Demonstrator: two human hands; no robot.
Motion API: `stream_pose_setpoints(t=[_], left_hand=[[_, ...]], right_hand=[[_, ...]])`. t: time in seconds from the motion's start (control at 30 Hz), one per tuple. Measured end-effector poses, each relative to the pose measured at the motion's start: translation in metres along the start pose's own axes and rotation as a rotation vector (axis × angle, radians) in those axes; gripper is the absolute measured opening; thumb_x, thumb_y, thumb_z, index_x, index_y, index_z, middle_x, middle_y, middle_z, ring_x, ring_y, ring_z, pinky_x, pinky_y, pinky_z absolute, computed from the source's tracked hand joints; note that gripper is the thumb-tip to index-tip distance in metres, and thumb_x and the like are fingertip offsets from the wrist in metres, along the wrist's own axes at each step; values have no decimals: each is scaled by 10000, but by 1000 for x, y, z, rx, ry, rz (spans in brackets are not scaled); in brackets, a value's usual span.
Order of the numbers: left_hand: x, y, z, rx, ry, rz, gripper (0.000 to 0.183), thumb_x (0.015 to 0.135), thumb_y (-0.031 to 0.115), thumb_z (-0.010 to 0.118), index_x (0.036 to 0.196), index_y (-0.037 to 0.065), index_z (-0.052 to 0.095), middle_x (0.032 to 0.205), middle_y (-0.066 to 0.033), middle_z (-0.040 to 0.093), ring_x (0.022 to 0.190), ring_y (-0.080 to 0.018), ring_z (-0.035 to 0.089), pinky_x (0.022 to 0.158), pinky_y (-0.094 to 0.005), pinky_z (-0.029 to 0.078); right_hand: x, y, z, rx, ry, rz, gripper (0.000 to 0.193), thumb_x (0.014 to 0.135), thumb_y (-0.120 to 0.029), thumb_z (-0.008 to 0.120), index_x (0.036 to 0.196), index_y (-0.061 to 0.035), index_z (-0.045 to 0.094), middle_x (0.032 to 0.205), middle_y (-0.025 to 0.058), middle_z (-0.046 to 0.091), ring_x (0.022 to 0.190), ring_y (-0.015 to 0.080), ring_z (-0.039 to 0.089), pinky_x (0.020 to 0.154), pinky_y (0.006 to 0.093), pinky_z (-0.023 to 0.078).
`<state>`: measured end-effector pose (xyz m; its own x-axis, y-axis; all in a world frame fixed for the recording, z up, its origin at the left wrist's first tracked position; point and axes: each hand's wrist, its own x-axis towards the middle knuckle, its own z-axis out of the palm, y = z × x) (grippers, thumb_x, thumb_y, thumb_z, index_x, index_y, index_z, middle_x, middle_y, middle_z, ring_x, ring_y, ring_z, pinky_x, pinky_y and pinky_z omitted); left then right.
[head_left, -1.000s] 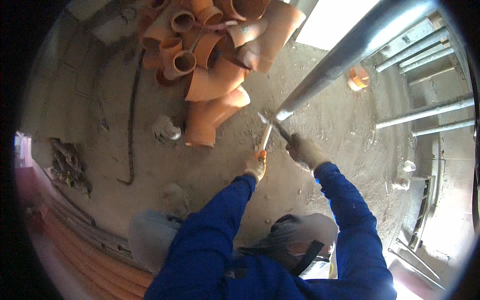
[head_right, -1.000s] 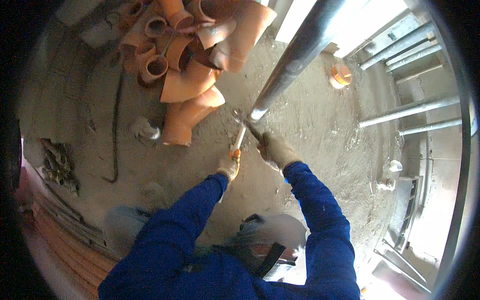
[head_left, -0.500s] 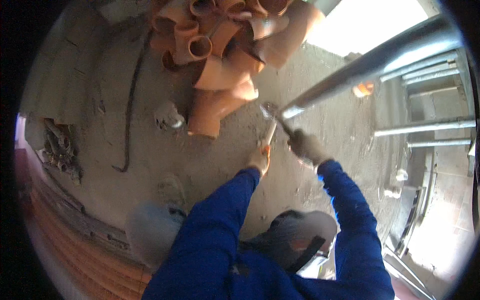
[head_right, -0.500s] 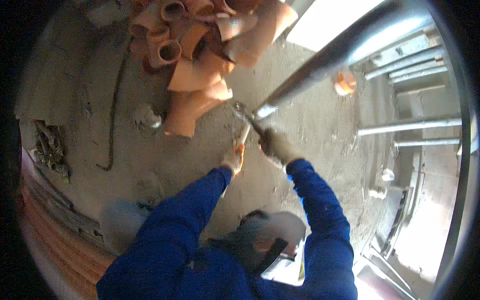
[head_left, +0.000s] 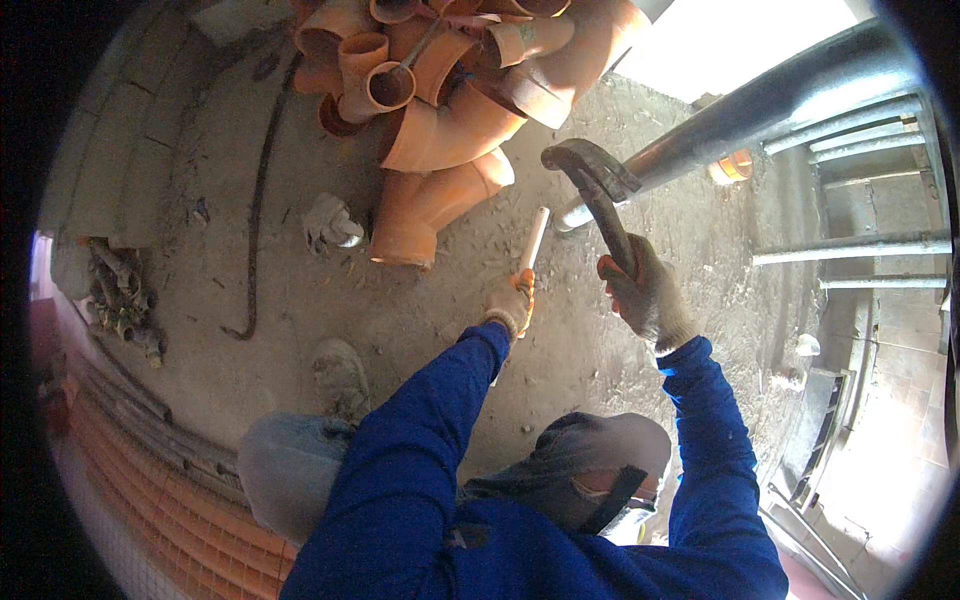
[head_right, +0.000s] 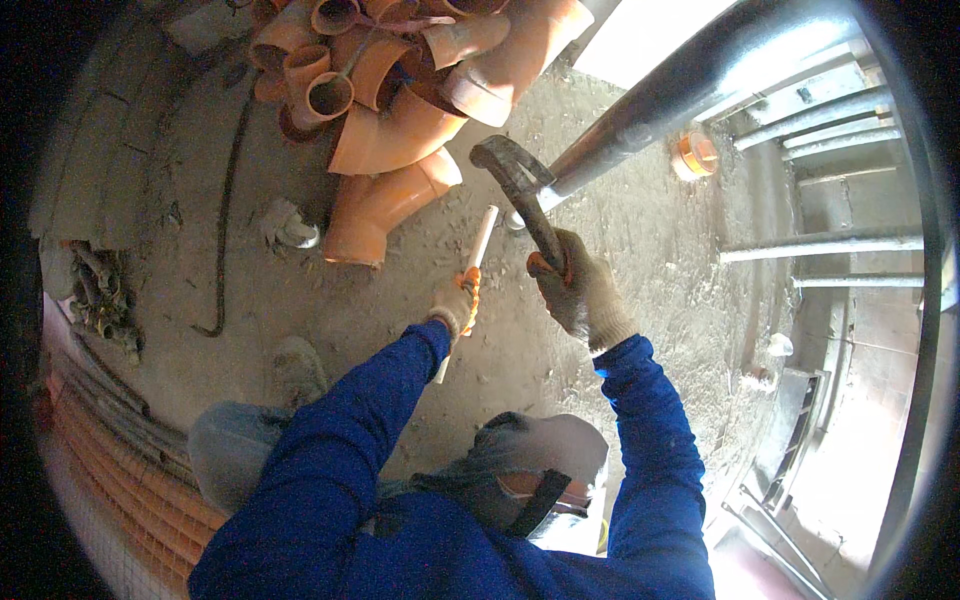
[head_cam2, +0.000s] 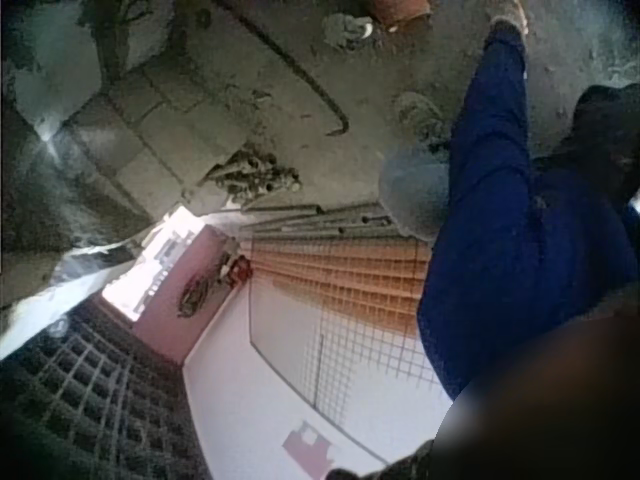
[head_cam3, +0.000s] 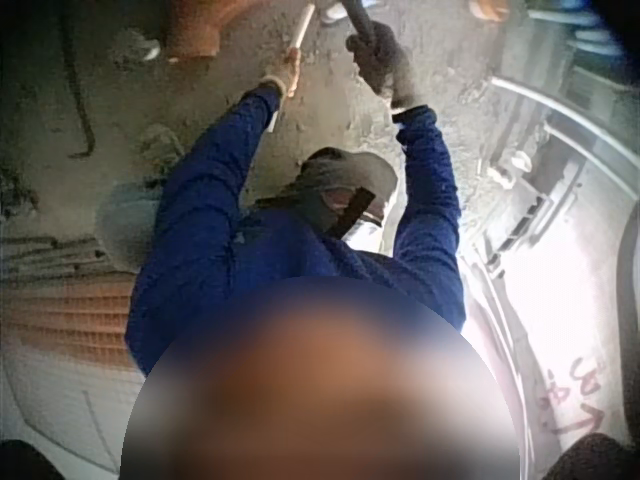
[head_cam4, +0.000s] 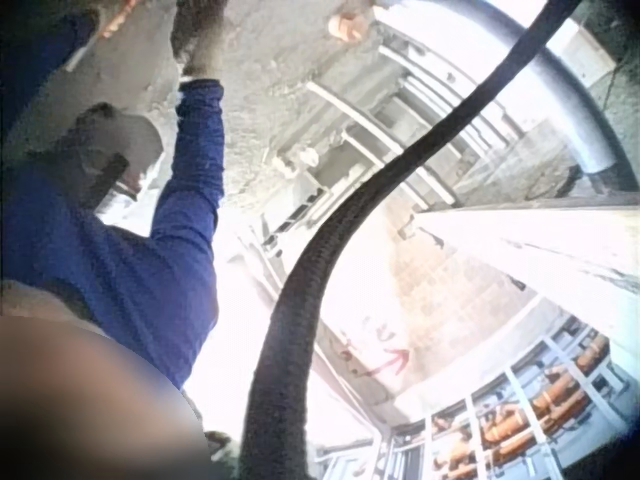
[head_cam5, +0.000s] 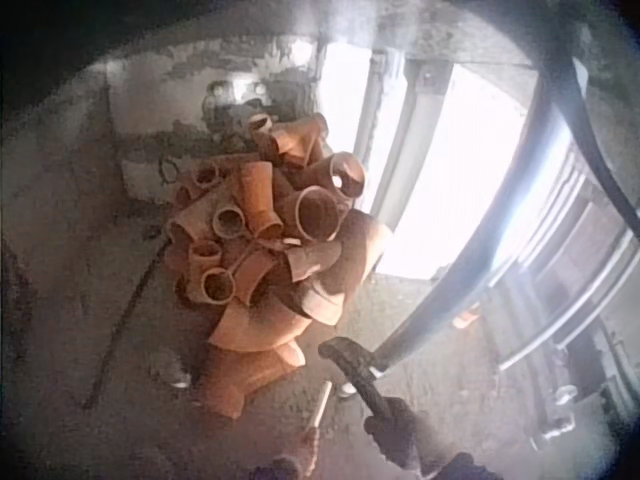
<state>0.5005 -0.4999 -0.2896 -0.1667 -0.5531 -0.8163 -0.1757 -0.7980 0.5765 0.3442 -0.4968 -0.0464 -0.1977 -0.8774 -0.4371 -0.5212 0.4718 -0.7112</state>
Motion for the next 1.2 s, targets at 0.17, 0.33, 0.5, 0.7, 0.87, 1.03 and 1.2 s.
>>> stream_pose_setpoints(t=[0.17, 0.33, 0.5, 0.7, 0.87, 1.03, 1.2], left_hand=[[1, -7, 1, 73, 18, 46, 489, 968, 628, 478, 834, 160, 517, 537, 29, 471, 373, -151, 435, 356, -386, 381], [-8, 2, 3, 157, 73, 131, 515, 978, 589, 499, 865, 93, 582, 614, -20, 572, 466, -179, 535, 424, -395, 432], [6, -3, 1, 401, 187, 218, 560, 970, 610, 494, 948, 67, 630, 632, -51, 605, 528, -190, 581, 487, -392, 460], [50, -47, 9, 493, 269, 314, 574, 972, 615, 484, 967, 64, 645, 611, -48, 594, 547, -178, 604, 507, -385, 468], [50, -39, 7, 444, 171, 253, 539, 977, 586, 505, 963, 66, 644, 610, -44, 593, 522, -189, 588, 476, -381, 455], [38, -26, 3, 456, 171, 305, 524, 968, 600, 506, 956, 88, 619, 592, -31, 567, 447, -195, 535, 402, -377, 422], [31, -26, 11, 286, 105, 205, 553, 946, 651, 492, 852, 112, 574, 551, -14, 504, 378, -184, 465, 340, -371, 364]], right_hand=[[-5, -4, 0, -13, 30, -210, 501, 942, -239, 649, 1378, -74, 465, 734, 124, 662, 594, 207, 672, 546, 357, 526], [12, 16, 15, -1, 209, -471, 449, 935, -234, 639, 1325, -72, 484, 853, 207, 695, 773, 363, 711, 625, 437, 543], [51, 62, 34, -503, 54, -113, 388, 944, -329, 589, 1226, -74, 514, 946, 238, 694, 871, 460, 680, 705, 499, 545], [43, 38, 28, -225, -109, 41, 272, 972, -179, 562, 1216, -75, 502, 794, 62, 628, 547, 119, 578, 487, 290, 476], [34, 25, 25, -6, 169, -378, 392, 964, -319, 615, 1230, -51, 507, 879, 226, 693, 771, 371, 712, 656, 468, 536], [72, 60, 42, -802, -195, 118, 398, 946, -370, 603, 1166, -54, 502, 926, 273, 674, 893, 520, 636, 736, 554, 512], [66, 45, 41, -608, -127, -125, 362, 959, -328, 605, 1170, -43, 533, 839, 194, 693, 767, 389, 704, 650, 478, 543]])
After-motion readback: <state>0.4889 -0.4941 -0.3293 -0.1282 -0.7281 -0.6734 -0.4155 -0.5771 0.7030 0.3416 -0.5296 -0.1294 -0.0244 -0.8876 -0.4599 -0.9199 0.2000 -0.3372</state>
